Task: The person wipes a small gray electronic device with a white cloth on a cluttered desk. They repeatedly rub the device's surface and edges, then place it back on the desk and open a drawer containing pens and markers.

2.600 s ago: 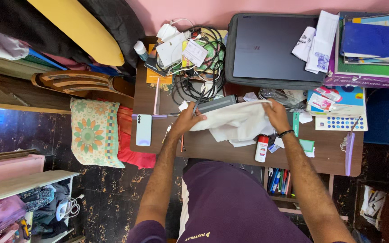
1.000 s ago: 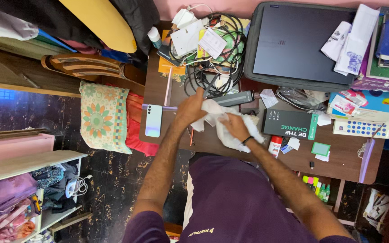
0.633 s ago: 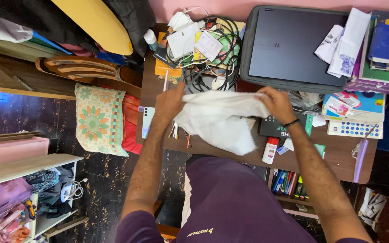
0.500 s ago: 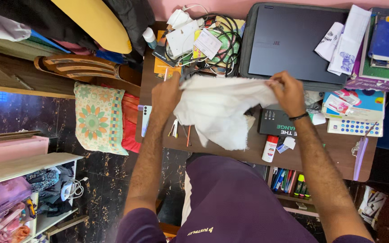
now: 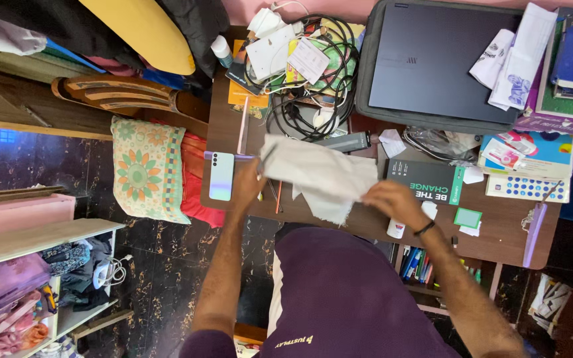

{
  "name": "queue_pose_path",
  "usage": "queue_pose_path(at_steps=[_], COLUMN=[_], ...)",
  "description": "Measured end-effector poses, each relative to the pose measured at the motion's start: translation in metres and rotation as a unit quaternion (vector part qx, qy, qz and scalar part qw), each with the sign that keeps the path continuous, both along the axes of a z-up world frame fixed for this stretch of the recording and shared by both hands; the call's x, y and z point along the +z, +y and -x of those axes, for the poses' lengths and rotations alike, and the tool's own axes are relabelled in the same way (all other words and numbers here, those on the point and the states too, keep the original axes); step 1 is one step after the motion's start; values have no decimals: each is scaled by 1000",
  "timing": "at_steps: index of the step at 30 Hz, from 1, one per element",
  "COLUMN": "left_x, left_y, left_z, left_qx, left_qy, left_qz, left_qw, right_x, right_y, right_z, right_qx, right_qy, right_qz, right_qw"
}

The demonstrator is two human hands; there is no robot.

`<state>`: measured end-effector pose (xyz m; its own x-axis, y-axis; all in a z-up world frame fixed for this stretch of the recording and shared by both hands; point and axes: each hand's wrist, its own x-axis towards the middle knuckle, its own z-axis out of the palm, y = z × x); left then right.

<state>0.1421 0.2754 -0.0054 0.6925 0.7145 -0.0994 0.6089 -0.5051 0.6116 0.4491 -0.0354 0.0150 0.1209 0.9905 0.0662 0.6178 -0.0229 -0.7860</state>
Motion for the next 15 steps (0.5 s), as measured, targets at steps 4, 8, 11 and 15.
queue_pose_path(at_steps=[4, 8, 11, 15], left_x=[-40, -46, -38, -25], left_y=[-30, -34, -24, -11], left_z=[43, 46, 26, -16], left_qx=[-27, -60, -54, -58], left_qy=[105, 96, 93, 35], left_qz=[33, 65, 39, -59], left_qw=[994, 991, 993, 996], right_x=[-34, -46, -47, -53], right_y=[-18, -10, 8, 40], right_z=[49, 56, 43, 22], right_qx=[87, 100, -87, -166], right_qy=[36, 118, 127, -93], right_qz=[88, 202, 236, 78], right_qw=[992, 967, 959, 979])
